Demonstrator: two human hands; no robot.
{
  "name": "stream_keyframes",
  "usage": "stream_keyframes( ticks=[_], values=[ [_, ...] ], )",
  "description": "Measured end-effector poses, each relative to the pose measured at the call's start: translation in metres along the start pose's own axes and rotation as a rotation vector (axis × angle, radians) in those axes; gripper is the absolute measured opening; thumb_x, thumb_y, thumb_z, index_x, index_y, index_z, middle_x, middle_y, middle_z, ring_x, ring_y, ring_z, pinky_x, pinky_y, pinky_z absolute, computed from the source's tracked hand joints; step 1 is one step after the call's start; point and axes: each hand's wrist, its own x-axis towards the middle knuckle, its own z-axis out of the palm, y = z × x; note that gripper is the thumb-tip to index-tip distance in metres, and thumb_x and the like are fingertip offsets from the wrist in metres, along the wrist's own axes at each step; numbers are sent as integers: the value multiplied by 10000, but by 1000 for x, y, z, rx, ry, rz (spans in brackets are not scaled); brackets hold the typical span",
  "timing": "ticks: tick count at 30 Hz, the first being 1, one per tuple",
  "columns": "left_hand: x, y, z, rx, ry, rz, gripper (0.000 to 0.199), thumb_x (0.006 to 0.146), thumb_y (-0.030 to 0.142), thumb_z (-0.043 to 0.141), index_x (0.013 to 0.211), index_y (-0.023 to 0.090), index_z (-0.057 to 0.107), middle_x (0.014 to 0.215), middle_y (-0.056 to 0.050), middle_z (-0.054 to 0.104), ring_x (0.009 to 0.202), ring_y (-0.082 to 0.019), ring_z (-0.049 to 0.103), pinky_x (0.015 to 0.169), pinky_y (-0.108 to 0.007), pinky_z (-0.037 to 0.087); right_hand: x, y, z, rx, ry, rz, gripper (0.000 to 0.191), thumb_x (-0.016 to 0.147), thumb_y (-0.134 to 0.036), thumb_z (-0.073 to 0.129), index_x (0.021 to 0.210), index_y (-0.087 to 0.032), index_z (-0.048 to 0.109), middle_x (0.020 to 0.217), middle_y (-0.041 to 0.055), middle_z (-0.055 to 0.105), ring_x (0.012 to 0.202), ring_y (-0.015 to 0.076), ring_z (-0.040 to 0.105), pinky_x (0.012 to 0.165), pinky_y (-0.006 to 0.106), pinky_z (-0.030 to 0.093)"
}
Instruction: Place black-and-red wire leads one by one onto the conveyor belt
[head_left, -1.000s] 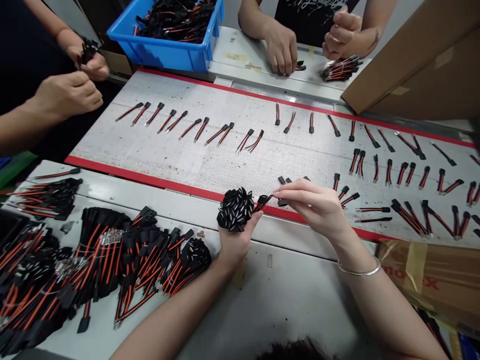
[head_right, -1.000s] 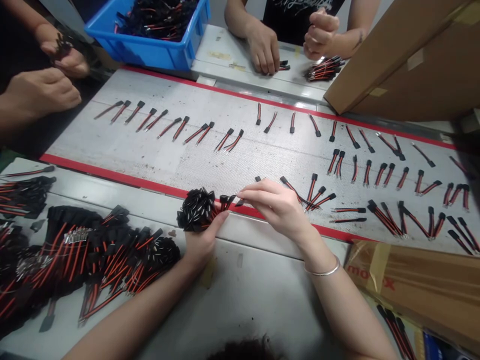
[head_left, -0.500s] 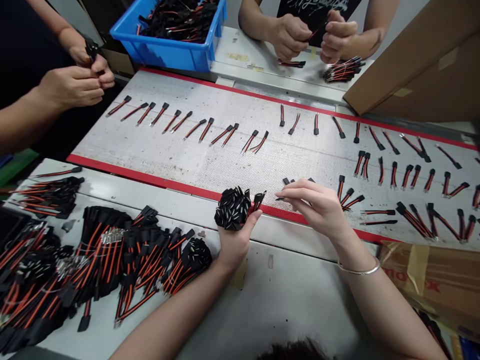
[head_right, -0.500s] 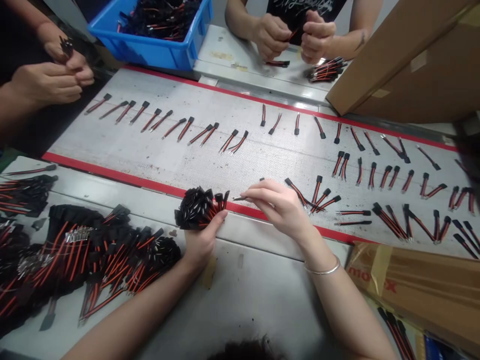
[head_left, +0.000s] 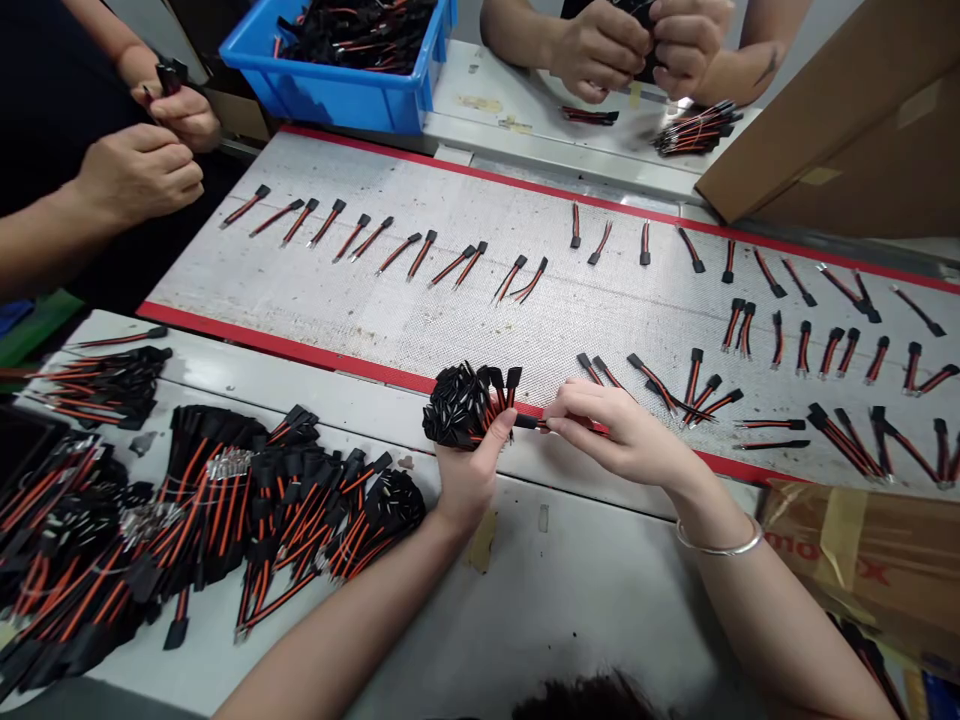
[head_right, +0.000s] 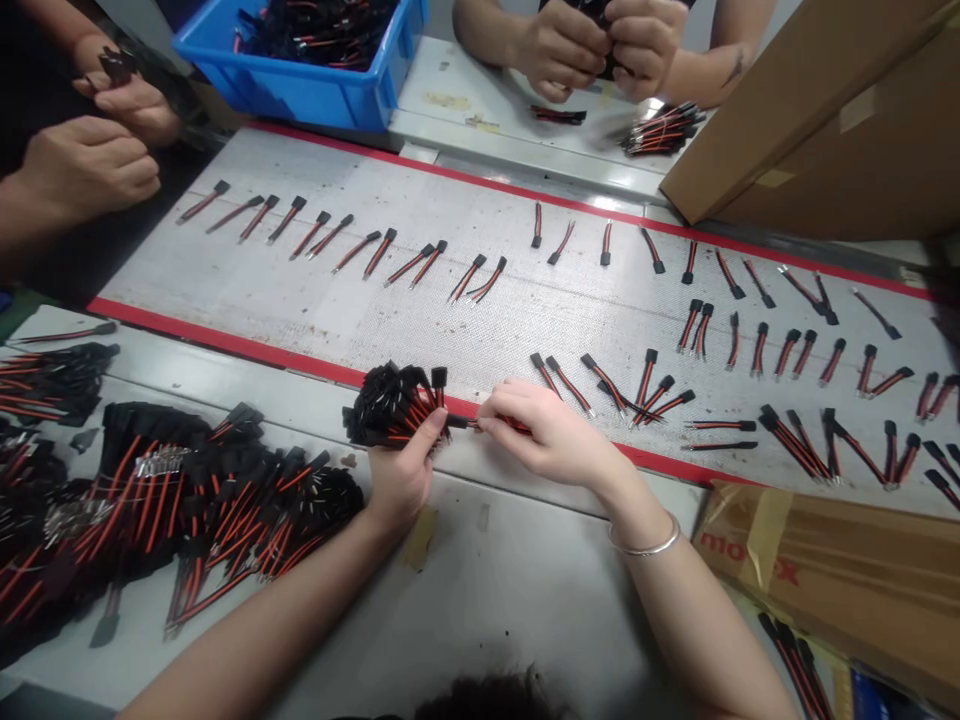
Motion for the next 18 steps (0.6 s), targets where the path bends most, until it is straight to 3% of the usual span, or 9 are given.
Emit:
stream_keyframes(
  ticks=[11, 18],
  values=[
    [0, 3, 2, -18, -16, 25, 145, 730, 279, 868, 840, 225, 791, 883, 1, 786, 846, -172, 718, 867, -302, 578, 2, -1, 4, 29, 9, 14, 188, 1007, -149, 496, 857, -161, 609, 740, 8, 553, 698, 123, 485, 647, 253, 393],
    [0, -1, 1, -54, 5, -47, 194, 708, 291, 883, 856, 218, 782, 893, -11, 783, 847, -174, 713, 870, -312, 576, -3, 2, -6, 118, 25, -16, 166, 1033, -176, 505, 959, -166, 653, 816, 33, 624, 767, 137, 538, 690, 271, 426]
  ],
)
